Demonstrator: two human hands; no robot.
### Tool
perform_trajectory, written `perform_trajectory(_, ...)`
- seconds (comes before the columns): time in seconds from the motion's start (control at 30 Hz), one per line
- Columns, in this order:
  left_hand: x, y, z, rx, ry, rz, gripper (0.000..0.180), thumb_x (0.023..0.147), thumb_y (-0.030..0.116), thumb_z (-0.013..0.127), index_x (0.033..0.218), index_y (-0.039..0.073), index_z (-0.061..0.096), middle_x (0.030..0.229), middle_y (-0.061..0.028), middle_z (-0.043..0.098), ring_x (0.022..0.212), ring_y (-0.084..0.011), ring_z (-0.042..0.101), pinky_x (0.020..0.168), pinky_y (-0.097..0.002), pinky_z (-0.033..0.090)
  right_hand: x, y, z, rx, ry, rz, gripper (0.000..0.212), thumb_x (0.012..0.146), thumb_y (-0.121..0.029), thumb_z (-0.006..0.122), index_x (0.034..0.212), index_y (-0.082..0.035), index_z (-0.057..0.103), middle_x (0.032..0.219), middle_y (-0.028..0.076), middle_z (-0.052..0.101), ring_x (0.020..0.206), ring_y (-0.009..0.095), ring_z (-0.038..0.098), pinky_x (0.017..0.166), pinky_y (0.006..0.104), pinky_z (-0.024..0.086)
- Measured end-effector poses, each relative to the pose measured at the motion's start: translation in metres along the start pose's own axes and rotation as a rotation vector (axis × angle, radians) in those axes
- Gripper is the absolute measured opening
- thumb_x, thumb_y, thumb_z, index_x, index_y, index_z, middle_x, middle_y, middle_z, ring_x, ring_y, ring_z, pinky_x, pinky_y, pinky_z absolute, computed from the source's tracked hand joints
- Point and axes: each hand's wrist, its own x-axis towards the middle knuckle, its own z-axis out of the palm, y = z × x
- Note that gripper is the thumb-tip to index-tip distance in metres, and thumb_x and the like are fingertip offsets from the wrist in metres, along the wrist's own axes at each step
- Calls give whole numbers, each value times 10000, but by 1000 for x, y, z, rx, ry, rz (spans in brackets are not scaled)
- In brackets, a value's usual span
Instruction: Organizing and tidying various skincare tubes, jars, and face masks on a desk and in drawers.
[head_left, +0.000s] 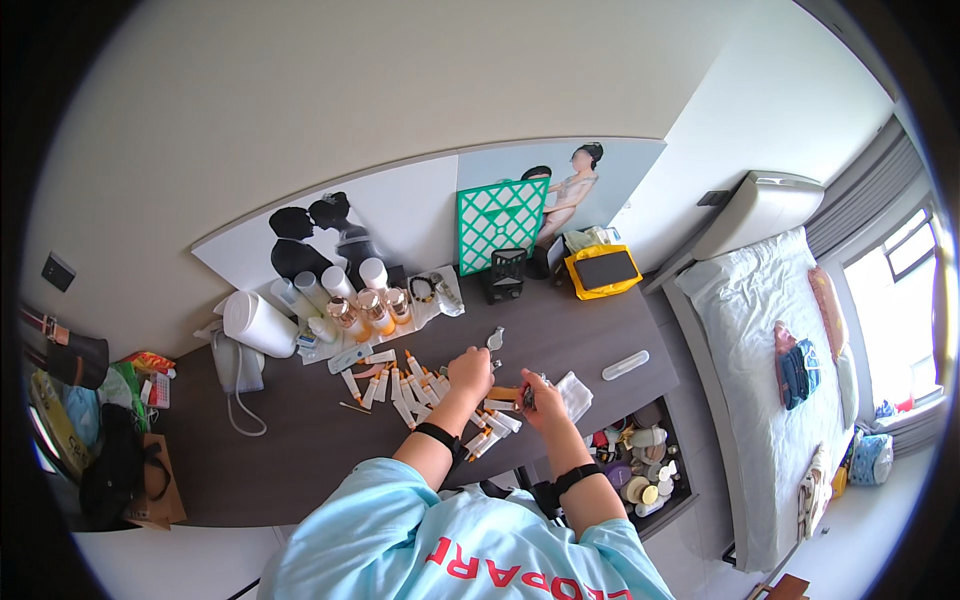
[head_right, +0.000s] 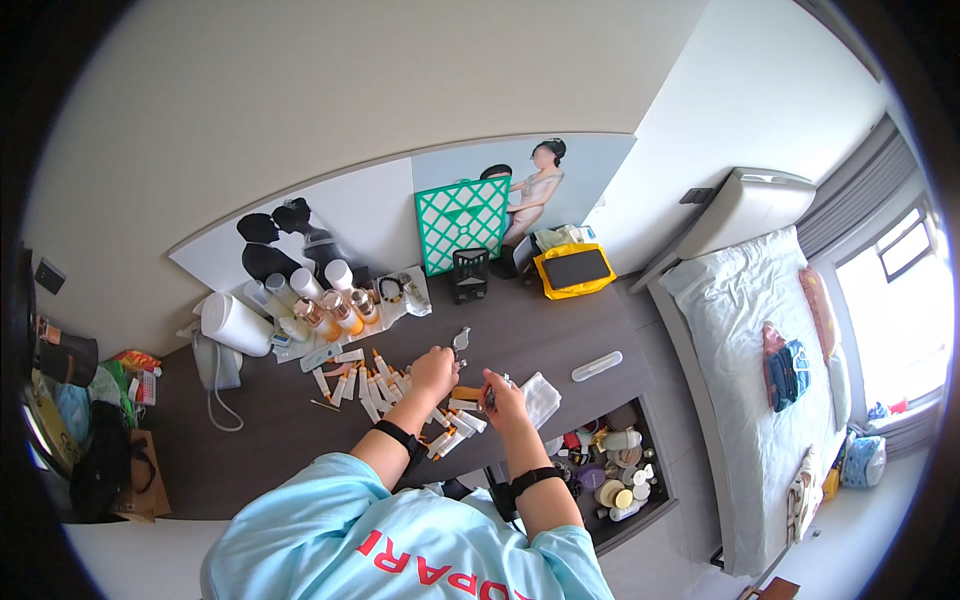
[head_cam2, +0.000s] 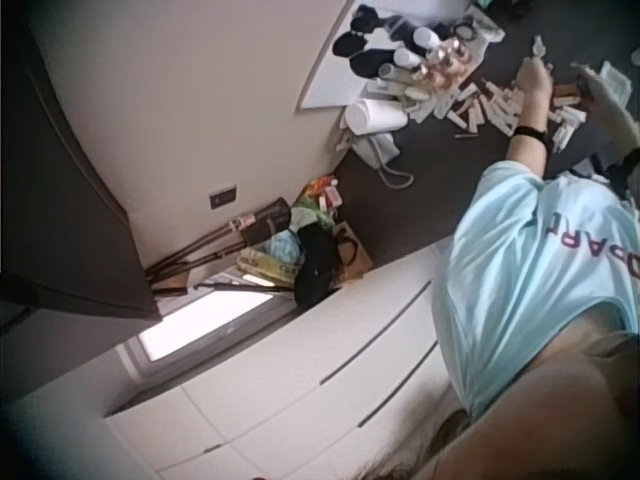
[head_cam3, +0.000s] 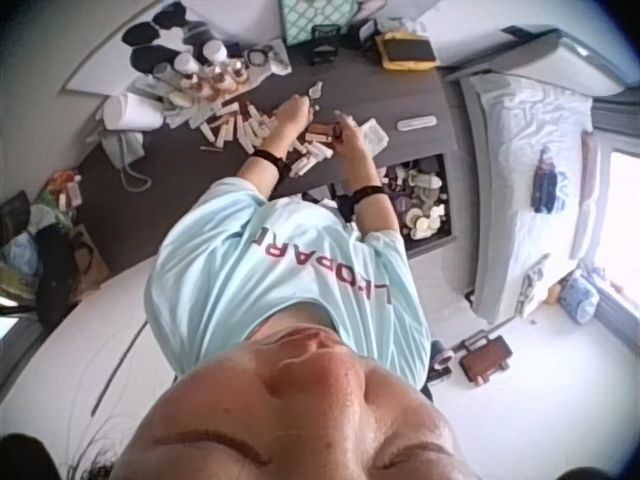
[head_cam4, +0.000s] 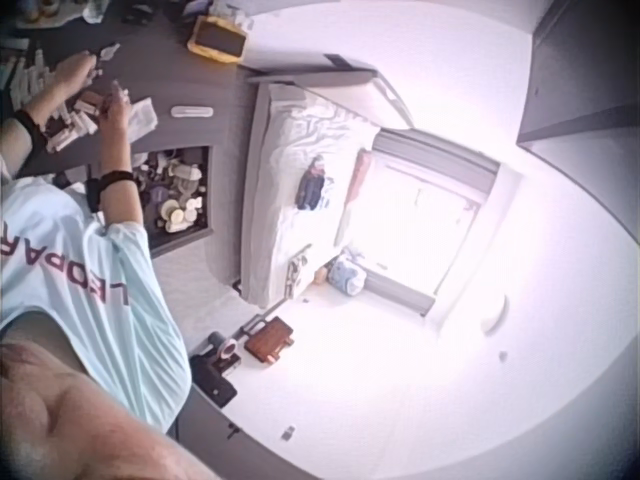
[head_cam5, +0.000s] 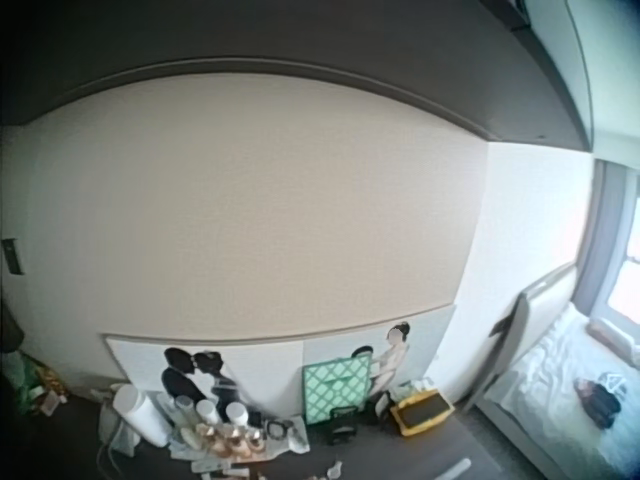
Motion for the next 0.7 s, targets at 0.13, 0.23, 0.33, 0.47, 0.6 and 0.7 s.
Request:
perform_trajectory(0.13, 0, 2, 6, 65, 75, -18, 154, 699, 183, 654, 700, 59, 564, 795, -112, 567, 735, -318, 589, 662, -423, 474, 3, 4, -5, -37, -100, 26, 164, 791, -162, 650, 742, -71, 523, 648, 34, 509, 530, 152, 510, 406, 272, 420)
perform_trajectory(0.23, 4, -2, 4, 45, 41, -15, 164, 676, 190, 662, 697, 51, 578, 746, -112, 593, 709, -316, 596, 645, -417, 480, 7, 6, -4, -39, -92, 34, 152, 790, -151, 646, 745, -63, 530, 659, 45, 521, 535, 159, 516, 413, 279, 421)
perform_trajectory(0.33, 9, 8, -11, -64, -29, -52, 184, 650, 205, 681, 698, 46, 601, 687, -111, 612, 674, -302, 607, 621, -390, 485, 14, 4, -9, -47, -103, 13, 144, 795, -155, 645, 770, -55, 544, 675, 53, 535, 576, 164, 536, 444, 281, 431)
perform_trajectory(0.47, 13, 8, -17, -388, -58, -136, 253, 625, 237, 715, 734, 27, 623, 679, -116, 621, 645, -268, 617, 601, -351, 479, 9, 7, 1, -73, -64, -6, 153, 812, -171, 641, 848, -45, 561, 741, 61, 572, 681, 166, 572, 507, 280, 448)
perform_trajectory(0.6, 20, 18, -16, -905, -368, -193, 213, 749, 191, 675, 776, -12, 616, 645, -77, 608, 522, -140, 571, 479, -252, 448, 13, 11, 4, -32, -211, -85, 182, 812, -150, 643, 924, -41, 549, 852, 66, 596, 753, 168, 588, 538, 288, 464)
perform_trajectory(0.7, 27, 22, -12, -1010, -386, -291, 246, 791, 215, 669, 793, -25, 612, 614, -39, 573, 478, -89, 516, 433, -212, 427, 7, 7, 7, -122, -197, -91, 301, 776, -121, 673, 1000, -36, 491, 843, 71, 585, 703, 165, 587, 521, 272, 458)
